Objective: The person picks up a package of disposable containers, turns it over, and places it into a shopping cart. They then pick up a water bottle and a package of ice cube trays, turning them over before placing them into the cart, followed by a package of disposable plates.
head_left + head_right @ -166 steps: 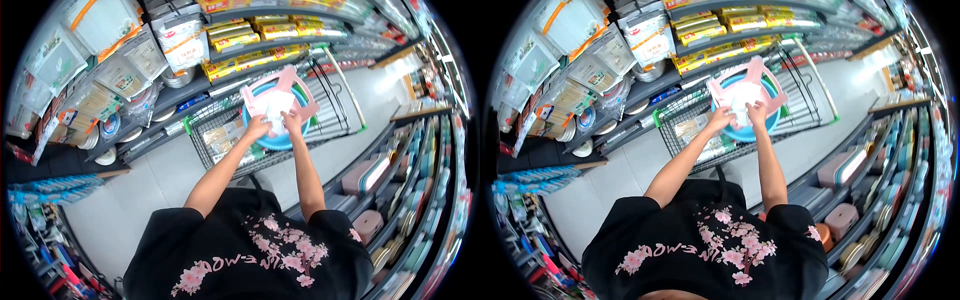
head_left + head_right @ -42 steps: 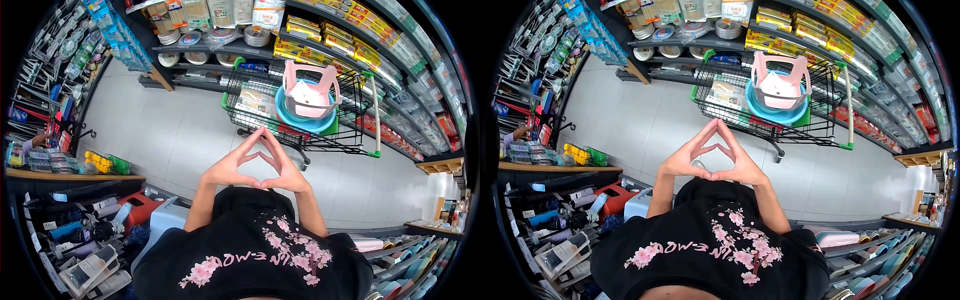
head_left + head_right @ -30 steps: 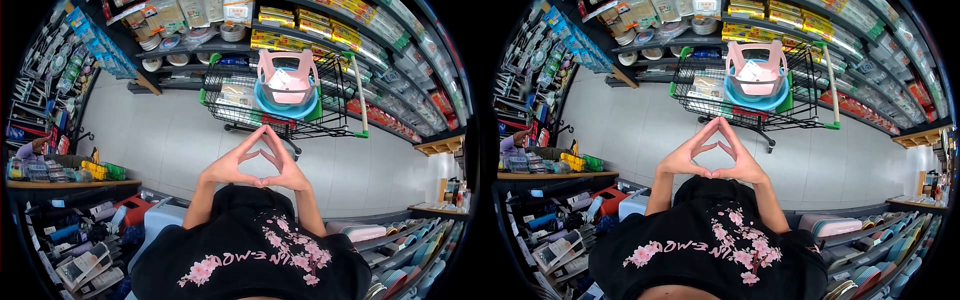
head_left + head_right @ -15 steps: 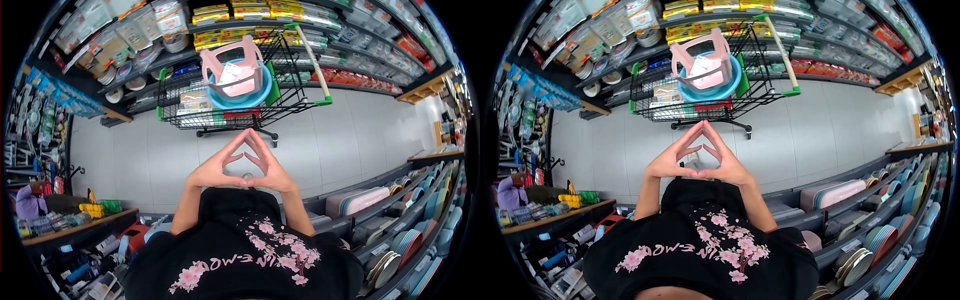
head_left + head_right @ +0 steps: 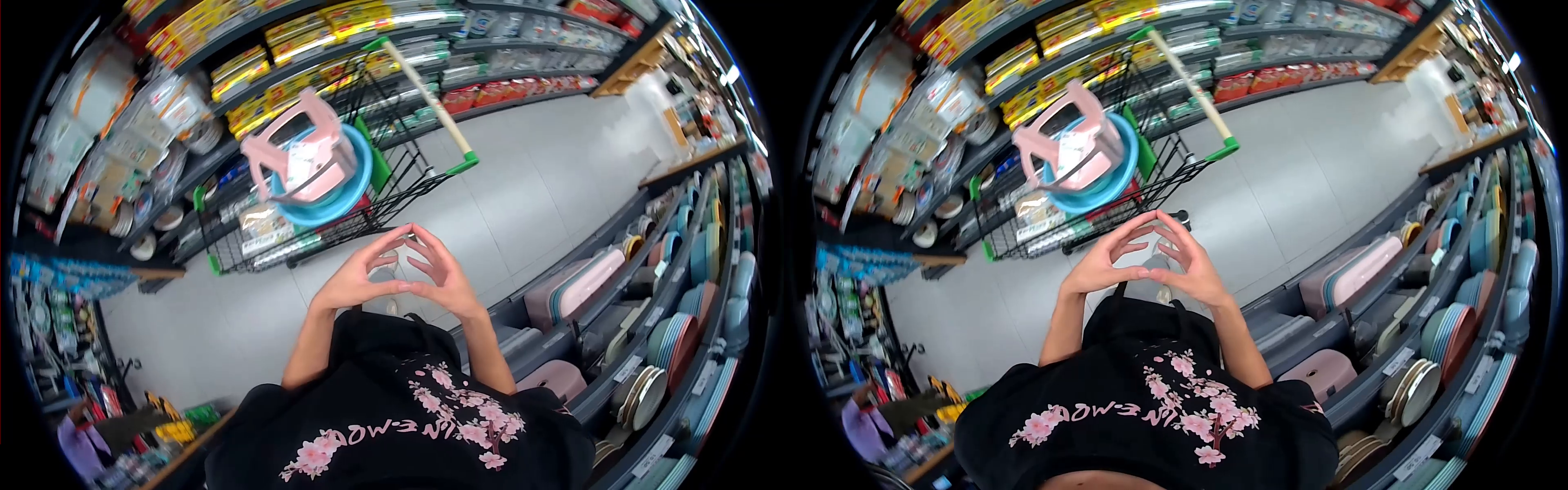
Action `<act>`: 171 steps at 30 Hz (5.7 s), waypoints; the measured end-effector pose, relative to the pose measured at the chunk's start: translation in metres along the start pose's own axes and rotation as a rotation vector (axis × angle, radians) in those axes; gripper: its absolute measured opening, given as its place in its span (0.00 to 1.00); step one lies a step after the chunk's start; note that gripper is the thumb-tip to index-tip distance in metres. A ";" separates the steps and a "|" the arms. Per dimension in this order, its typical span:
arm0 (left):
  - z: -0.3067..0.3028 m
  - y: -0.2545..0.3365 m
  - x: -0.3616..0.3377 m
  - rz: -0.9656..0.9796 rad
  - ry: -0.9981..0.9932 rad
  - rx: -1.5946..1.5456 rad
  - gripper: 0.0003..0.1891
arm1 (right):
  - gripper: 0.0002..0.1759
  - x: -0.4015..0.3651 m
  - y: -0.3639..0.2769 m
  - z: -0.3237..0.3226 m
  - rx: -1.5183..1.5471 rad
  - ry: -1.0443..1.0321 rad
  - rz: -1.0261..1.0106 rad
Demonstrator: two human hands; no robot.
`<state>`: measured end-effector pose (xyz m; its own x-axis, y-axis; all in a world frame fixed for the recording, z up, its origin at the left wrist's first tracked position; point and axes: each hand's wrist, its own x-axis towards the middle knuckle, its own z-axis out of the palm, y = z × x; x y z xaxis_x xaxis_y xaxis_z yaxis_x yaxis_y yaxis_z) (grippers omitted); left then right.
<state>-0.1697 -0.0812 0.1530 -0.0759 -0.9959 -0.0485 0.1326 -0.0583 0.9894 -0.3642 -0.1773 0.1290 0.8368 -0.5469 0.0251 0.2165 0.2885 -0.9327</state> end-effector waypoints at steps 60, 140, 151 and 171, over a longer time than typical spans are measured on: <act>0.177 0.043 0.442 -0.133 -0.927 0.000 0.66 | 0.78 -0.033 -0.157 -0.295 -0.096 0.655 -0.274; 0.543 0.018 1.004 -0.003 -0.017 0.125 0.62 | 0.73 0.034 -0.432 -1.060 0.103 -0.173 -0.050; 0.523 0.010 1.017 -0.022 0.129 0.107 0.61 | 0.75 0.085 -0.428 -1.084 0.109 -0.270 0.035; 0.392 0.014 1.078 0.131 0.115 0.019 0.61 | 0.70 0.229 -0.444 -1.077 -0.146 -0.353 0.053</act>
<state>-0.6369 -1.1291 0.1682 0.0550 -0.9962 0.0671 0.1154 0.0731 0.9906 -0.8097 -1.2771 0.1612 0.9721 -0.2224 0.0744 0.1159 0.1798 -0.9769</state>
